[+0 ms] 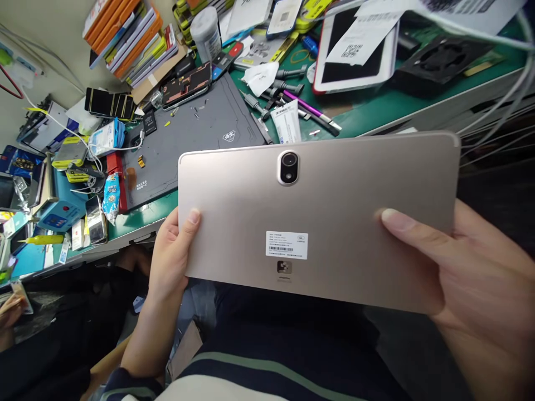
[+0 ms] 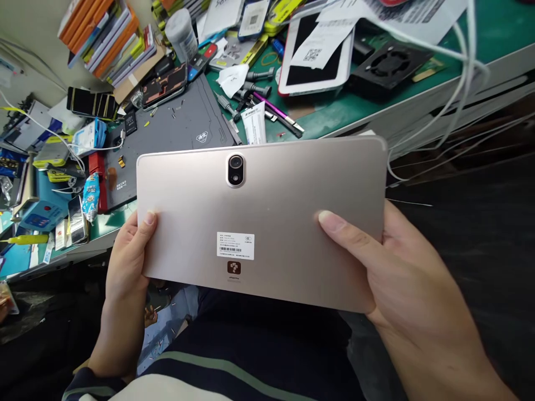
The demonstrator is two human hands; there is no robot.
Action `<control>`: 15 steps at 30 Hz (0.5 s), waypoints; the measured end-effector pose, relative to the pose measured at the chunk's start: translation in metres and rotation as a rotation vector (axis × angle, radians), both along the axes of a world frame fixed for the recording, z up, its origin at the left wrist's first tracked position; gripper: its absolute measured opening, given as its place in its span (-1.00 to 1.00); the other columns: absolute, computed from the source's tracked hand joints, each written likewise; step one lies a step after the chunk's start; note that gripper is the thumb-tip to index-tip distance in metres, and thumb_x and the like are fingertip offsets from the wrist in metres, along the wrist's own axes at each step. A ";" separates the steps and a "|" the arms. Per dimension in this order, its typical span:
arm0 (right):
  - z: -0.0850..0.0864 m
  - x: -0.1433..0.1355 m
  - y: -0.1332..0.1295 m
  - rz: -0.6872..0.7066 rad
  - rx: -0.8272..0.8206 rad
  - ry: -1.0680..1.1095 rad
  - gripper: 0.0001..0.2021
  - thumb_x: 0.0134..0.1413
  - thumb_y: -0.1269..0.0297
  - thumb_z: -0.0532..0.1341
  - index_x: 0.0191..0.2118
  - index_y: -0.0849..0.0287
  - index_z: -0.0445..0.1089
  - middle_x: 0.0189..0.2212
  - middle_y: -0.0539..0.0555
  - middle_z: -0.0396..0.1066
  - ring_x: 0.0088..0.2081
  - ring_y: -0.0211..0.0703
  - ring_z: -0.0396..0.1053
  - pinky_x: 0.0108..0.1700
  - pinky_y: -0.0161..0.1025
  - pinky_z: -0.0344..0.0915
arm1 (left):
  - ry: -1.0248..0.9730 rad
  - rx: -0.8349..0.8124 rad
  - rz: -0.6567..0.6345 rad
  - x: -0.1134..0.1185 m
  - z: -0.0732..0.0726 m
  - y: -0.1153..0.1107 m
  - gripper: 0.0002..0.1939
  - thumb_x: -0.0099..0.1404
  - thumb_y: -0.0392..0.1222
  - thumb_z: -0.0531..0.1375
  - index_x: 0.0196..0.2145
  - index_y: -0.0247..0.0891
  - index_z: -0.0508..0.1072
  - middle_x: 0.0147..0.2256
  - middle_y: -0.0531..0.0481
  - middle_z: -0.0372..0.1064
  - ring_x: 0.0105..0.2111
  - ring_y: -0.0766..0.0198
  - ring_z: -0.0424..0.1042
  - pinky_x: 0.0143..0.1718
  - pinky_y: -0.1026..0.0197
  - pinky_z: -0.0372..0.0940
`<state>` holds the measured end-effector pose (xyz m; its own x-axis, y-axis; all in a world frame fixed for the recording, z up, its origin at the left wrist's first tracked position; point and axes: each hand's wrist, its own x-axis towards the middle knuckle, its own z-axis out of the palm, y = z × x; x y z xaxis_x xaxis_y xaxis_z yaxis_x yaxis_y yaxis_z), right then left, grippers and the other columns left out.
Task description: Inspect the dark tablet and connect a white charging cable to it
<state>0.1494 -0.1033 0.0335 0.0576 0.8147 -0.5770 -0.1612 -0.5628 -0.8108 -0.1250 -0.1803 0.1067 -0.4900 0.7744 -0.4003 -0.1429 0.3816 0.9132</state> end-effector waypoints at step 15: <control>-0.088 0.010 -0.012 0.012 -0.164 0.548 -0.37 0.08 -0.37 0.35 0.04 0.04 0.62 0.12 0.14 0.62 0.27 0.26 0.48 0.26 0.18 0.49 | 0.221 0.027 -0.322 0.001 0.014 0.004 -0.56 0.39 0.24 0.33 -0.05 -0.18 0.62 -0.17 -0.08 0.63 -0.15 0.06 0.59 -0.17 0.27 0.47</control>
